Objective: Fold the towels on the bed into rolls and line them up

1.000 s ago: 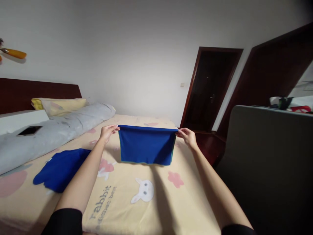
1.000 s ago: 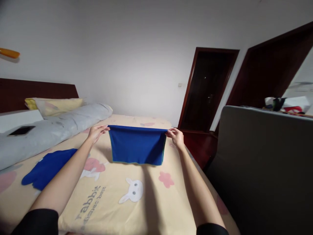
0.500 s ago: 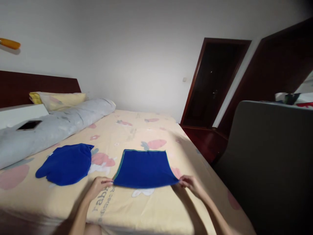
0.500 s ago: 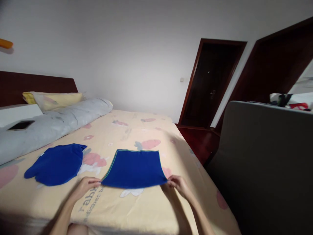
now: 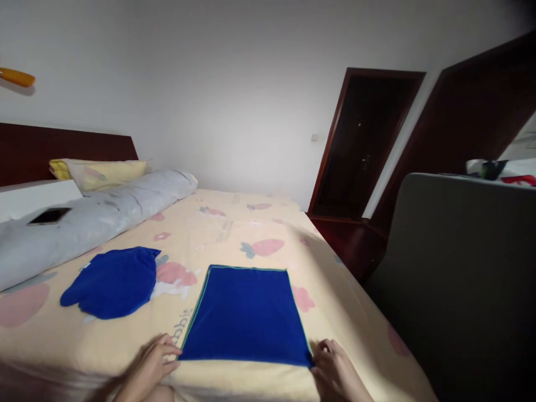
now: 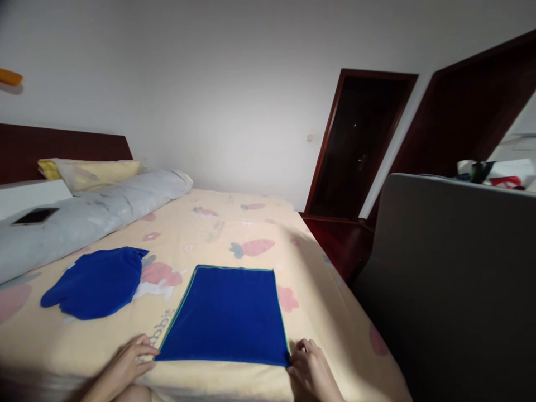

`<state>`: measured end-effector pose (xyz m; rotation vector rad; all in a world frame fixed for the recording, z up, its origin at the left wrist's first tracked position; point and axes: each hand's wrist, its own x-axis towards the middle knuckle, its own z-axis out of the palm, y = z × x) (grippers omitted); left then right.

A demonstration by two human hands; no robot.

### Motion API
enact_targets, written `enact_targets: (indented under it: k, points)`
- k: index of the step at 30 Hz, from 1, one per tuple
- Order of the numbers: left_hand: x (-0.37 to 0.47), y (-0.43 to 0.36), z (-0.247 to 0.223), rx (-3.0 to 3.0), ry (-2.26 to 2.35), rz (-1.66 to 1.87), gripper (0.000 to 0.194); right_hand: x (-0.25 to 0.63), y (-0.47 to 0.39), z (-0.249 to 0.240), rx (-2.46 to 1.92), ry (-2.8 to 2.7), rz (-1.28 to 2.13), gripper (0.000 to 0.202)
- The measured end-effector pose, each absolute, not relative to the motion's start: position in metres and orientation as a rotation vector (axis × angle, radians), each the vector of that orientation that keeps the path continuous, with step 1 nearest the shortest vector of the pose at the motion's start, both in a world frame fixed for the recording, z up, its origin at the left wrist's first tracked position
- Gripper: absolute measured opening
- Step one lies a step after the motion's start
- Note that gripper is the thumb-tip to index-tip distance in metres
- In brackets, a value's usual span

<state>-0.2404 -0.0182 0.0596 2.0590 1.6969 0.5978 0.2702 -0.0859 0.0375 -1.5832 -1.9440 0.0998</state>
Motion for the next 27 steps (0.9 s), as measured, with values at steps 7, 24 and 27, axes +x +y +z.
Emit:
enact_targets:
  k: [7, 24, 27]
  points:
    - [-0.084, -0.012, 0.070, 2.475, 1.548, 0.627, 0.059, 0.134, -0.044, 0.048, -1.599, -2.033, 0.249, 0.052]
    - [-0.119, -0.003, 0.024, 2.470, 1.988, 0.266, 0.057, 0.192, -0.043, 0.018, -1.993, -1.968, 0.110, 0.074]
    - [-0.072, 0.021, 0.032, 2.614, 1.764, 0.416, 0.056, 0.145, -0.011, 0.038, -1.732, -2.147, 0.169, 0.060]
